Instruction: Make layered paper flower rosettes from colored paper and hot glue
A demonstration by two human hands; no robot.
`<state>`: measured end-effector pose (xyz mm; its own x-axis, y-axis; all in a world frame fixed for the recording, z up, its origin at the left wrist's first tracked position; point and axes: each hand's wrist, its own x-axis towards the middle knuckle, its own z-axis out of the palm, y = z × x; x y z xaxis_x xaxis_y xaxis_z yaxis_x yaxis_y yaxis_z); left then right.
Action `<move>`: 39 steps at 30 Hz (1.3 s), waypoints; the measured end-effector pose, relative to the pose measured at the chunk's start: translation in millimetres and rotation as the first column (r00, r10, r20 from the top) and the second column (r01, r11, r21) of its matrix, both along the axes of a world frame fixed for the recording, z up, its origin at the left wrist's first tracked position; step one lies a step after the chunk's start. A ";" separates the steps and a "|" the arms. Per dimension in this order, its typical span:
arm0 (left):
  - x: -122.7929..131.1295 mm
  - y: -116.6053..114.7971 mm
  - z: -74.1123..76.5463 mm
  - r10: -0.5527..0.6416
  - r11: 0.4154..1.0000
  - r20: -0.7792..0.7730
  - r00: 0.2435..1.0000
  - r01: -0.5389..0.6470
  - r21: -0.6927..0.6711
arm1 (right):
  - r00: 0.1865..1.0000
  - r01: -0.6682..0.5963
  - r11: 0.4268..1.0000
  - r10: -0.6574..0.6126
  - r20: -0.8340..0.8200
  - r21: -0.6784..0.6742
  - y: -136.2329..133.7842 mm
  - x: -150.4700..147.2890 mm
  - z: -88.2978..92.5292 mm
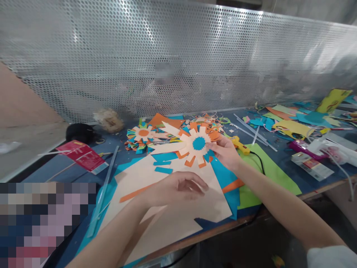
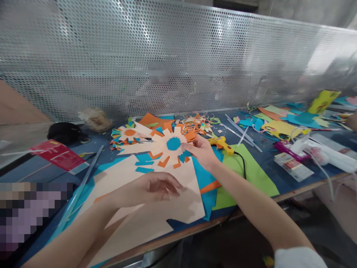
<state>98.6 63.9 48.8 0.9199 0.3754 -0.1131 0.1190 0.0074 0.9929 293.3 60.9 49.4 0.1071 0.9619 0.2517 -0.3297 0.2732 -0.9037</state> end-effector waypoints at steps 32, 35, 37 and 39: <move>6.6 -3.9 3.8 0.193 0.954 0.025 0.981 -0.194 0.228 | 0.961 0.257 0.960 -0.241 -0.136 0.109 4.4 13.3 12.2; -1.2 -13.5 22.2 -0.212 0.940 -0.038 0.977 0.214 0.265 | 0.960 0.258 0.961 -0.243 -0.139 0.101 8.6 19.4 8.9; -17.8 -18.5 31.1 -0.494 0.828 -0.109 0.862 0.505 0.244 | 0.961 0.246 0.965 -0.231 -0.151 0.094 11.1 22.4 6.0; -45.7 -18.8 30.8 -0.508 0.808 -0.092 0.856 0.511 0.295 | 0.963 0.233 0.969 -0.218 -0.159 0.084 13.2 24.7 3.9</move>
